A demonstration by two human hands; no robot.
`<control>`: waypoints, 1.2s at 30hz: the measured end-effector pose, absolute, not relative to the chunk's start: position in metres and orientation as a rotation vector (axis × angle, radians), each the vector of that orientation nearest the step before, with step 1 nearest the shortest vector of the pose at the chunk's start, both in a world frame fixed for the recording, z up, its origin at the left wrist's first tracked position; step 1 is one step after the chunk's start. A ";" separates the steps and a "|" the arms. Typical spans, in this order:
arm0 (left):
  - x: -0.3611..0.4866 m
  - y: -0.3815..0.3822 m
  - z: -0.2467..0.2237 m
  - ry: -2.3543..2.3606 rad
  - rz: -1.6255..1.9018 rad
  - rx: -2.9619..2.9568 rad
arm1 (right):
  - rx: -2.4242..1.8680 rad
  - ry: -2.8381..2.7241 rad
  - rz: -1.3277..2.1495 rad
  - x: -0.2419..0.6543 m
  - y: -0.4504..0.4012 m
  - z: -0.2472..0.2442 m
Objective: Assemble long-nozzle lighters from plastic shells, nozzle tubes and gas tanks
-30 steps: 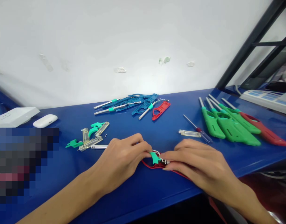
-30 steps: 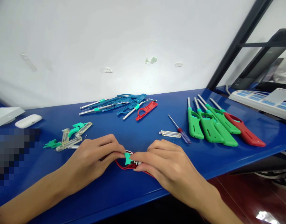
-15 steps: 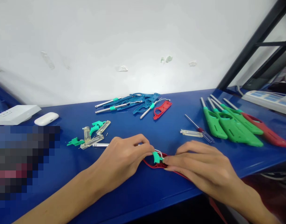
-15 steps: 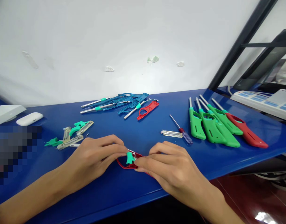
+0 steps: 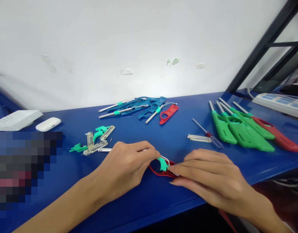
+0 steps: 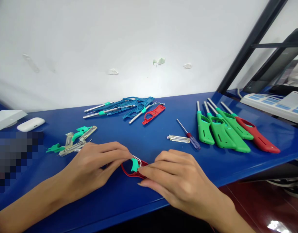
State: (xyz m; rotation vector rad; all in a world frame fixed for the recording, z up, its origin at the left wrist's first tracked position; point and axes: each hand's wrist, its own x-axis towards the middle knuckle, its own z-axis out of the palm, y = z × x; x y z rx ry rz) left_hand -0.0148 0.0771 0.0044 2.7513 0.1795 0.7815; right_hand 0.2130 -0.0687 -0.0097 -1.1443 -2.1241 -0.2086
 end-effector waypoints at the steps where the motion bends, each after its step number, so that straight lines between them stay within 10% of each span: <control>1: -0.015 0.077 0.005 0.184 0.784 2.753 | -1.144 -2.125 -0.203 0.213 -0.069 -0.010; 36: -0.016 0.076 0.002 0.257 0.673 2.900 | -1.157 -2.143 -0.128 0.214 -0.069 -0.012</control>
